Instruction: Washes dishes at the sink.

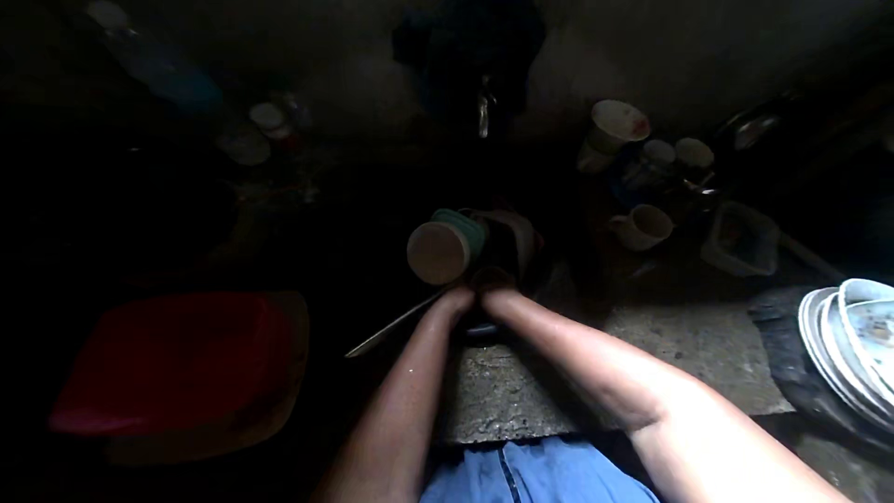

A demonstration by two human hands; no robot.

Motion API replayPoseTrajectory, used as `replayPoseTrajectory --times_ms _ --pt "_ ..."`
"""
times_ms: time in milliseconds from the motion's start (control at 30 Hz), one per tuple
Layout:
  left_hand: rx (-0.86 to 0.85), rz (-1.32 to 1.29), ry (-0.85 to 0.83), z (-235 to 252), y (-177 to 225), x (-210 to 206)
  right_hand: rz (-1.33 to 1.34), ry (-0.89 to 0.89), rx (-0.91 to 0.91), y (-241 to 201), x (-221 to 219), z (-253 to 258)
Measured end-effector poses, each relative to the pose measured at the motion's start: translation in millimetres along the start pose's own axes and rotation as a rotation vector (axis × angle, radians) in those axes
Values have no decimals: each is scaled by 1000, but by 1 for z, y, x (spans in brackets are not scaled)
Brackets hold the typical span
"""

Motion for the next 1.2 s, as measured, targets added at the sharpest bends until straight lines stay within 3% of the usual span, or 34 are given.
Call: replayPoseTrajectory --times_ms 67,233,433,567,667,733,833,933,1033,1100,1200 --pt "20 -100 17 -6 5 0 -2 36 54 3 -2 3" --pt "-4 -218 70 -10 3 2 54 -64 50 2 10 -3" --pt "-37 -842 140 0 -4 13 369 -38 13 16 39 4" --pt "56 -1021 144 -3 -8 13 1027 -49 -64 32 22 6" --pt "82 -980 113 -6 -10 13 1637 -234 -164 32 3 -3" --pt "63 -904 73 -6 -8 11 1778 -280 -108 37 4 -21" --pt "37 -694 -9 -6 1 6 1577 18 16 71 30 -73" --pt "48 -575 -110 3 -2 4 944 487 -23 141 61 -130" --pt "48 -557 -106 5 -2 1 499 673 -328 212 74 -167" --pt "36 -562 -96 5 -2 1 456 728 -561 253 69 -171" --pt "4 -547 -96 5 -2 2 366 830 -724 300 57 -159"
Point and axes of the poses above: each hand's wrist, its own z-axis towards the middle knuckle, its own x-axis out of the back of the hand, y = z × x, the point moved 5 cm from there along z, towards the middle knuckle, and after that the axes turned 15 degrees about -z, right-handed, at the moved point
